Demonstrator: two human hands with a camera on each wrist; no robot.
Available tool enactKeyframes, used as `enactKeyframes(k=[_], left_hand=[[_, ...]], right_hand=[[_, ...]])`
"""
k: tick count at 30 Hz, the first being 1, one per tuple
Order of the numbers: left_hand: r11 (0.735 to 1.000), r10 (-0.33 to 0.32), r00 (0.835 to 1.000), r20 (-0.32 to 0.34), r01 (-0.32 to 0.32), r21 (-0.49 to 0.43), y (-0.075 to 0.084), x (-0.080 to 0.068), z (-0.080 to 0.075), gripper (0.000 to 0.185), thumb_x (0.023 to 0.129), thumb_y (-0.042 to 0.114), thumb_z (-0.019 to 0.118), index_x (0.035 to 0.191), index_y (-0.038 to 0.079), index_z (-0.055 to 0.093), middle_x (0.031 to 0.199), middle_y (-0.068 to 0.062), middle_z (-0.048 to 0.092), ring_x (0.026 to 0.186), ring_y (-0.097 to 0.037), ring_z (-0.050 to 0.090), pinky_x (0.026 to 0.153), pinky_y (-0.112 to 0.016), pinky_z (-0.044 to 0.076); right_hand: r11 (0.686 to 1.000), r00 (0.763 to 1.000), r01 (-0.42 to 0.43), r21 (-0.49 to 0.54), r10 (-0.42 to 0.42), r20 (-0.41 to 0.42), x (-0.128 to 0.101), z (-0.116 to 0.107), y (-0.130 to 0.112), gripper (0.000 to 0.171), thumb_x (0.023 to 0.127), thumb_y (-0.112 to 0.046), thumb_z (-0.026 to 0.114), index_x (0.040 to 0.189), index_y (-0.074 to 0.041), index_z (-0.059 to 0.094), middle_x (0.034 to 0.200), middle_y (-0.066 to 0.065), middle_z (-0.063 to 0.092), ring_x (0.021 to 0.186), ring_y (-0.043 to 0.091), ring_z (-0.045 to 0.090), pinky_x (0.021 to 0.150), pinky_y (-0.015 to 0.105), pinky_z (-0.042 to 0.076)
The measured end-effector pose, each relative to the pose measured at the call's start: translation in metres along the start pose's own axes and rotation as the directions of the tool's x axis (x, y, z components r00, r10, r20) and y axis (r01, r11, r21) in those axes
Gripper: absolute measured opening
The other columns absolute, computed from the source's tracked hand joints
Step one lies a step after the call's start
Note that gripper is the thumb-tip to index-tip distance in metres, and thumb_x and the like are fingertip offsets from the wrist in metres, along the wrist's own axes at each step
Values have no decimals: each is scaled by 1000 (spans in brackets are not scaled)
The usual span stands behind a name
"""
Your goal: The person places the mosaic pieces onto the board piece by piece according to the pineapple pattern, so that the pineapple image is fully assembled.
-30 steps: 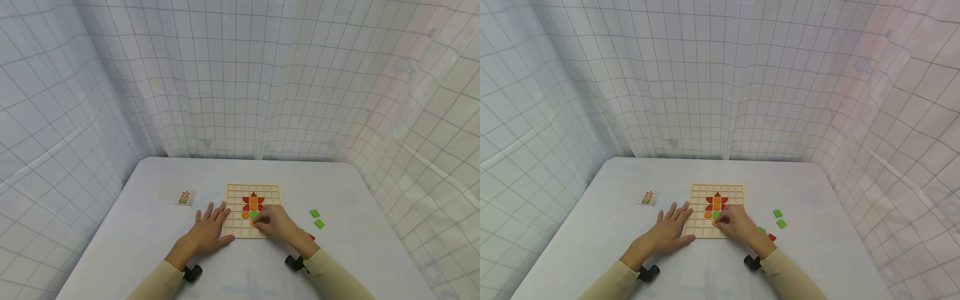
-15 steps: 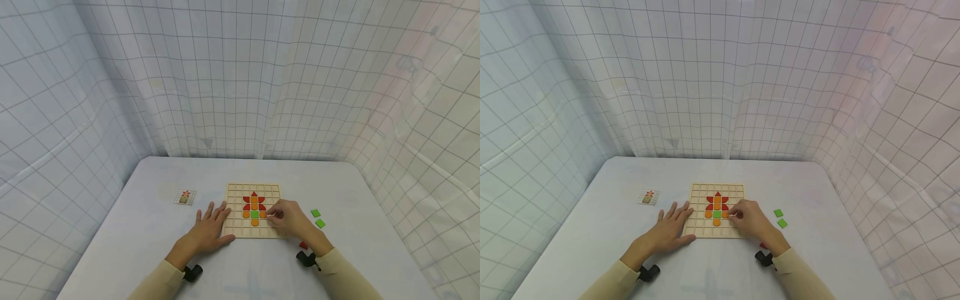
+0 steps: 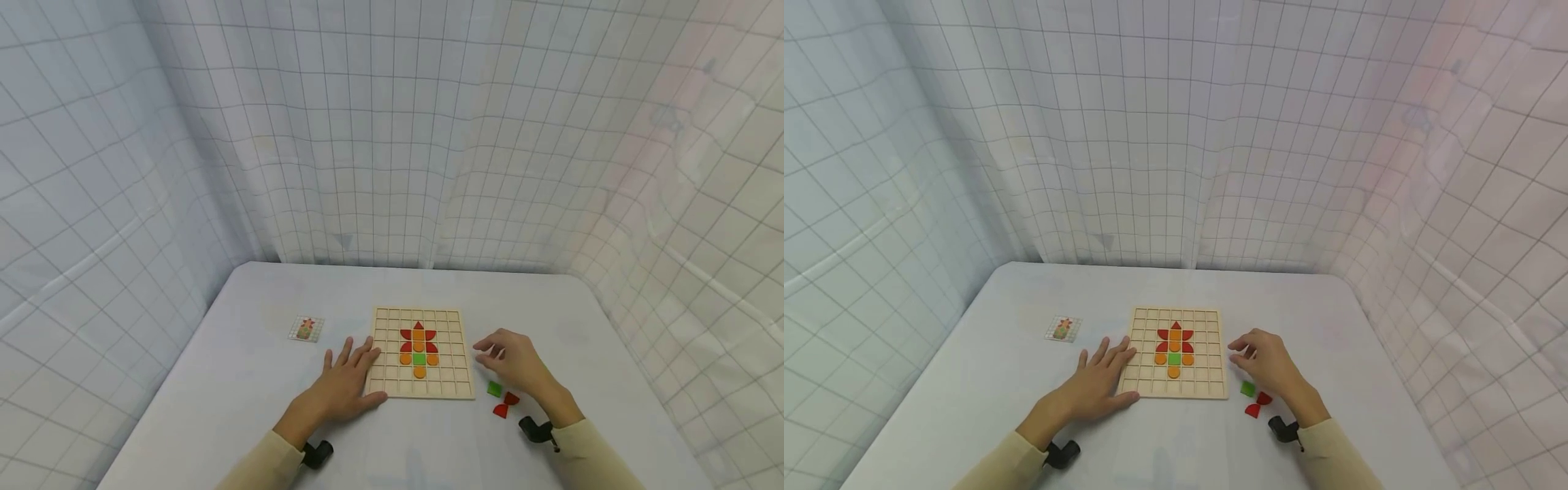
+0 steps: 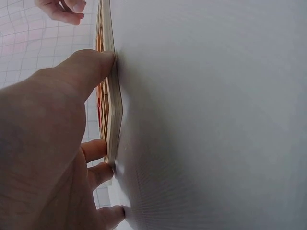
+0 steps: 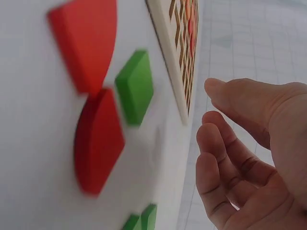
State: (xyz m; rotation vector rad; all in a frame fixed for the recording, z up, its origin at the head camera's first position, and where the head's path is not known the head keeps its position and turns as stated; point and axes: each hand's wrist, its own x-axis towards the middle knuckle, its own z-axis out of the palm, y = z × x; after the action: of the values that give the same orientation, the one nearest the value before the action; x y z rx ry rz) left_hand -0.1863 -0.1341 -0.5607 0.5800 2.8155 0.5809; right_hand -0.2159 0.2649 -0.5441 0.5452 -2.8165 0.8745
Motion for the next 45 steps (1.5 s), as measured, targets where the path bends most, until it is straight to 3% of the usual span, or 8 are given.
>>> enactKeyframes(k=[9, 21, 34, 45], left_hand=[[1000, 8, 1000, 1, -8, -11, 2, -2, 0, 97, 108, 64, 76, 181, 12, 39, 196, -13, 25, 182, -54, 16, 136, -90, 16], [1000, -1, 1000, -1, 1, -19, 4, -3, -4, 96, 108, 63, 76, 182, 13, 39, 196, -12, 24, 182, -53, 15, 137, -89, 15], [1000, 3, 1000, 2, -3, -14, 4, -3, -5, 97, 109, 63, 75, 182, 12, 37, 197, -13, 23, 182, -53, 15, 137, -90, 15], [1000, 6, 1000, 7, -6, -11, 4, -4, -5, 96, 109, 61, 75, 182, 11, 38, 196, -14, 24, 182, -54, 15, 137, -90, 15]], right_hand=[[997, 997, -74, 13, 75, -5, -15, -20, 39, 27, 96, -17, 98, 122, -15, 90, 114, 2, 81, 90, 8, 71, 78, 25, 61], [987, 984, -156, -23, 158, 88, -20, -33, 79, 46, 93, -33, 102, 134, -16, 86, 119, 7, 73, 96, 13, 63, 79, 28, 52], [986, 975, -163, 32, 156, 158, -20, -43, 81, 29, 96, -26, 99, 119, -15, 88, 103, -3, 75, 89, 7, 61, 78, 23, 53], [982, 970, -182, 53, 171, 173, -18, -45, 81, 29, 93, -25, 101, 117, -13, 90, 95, -4, 74, 86, 7, 60, 75, 22, 52]])
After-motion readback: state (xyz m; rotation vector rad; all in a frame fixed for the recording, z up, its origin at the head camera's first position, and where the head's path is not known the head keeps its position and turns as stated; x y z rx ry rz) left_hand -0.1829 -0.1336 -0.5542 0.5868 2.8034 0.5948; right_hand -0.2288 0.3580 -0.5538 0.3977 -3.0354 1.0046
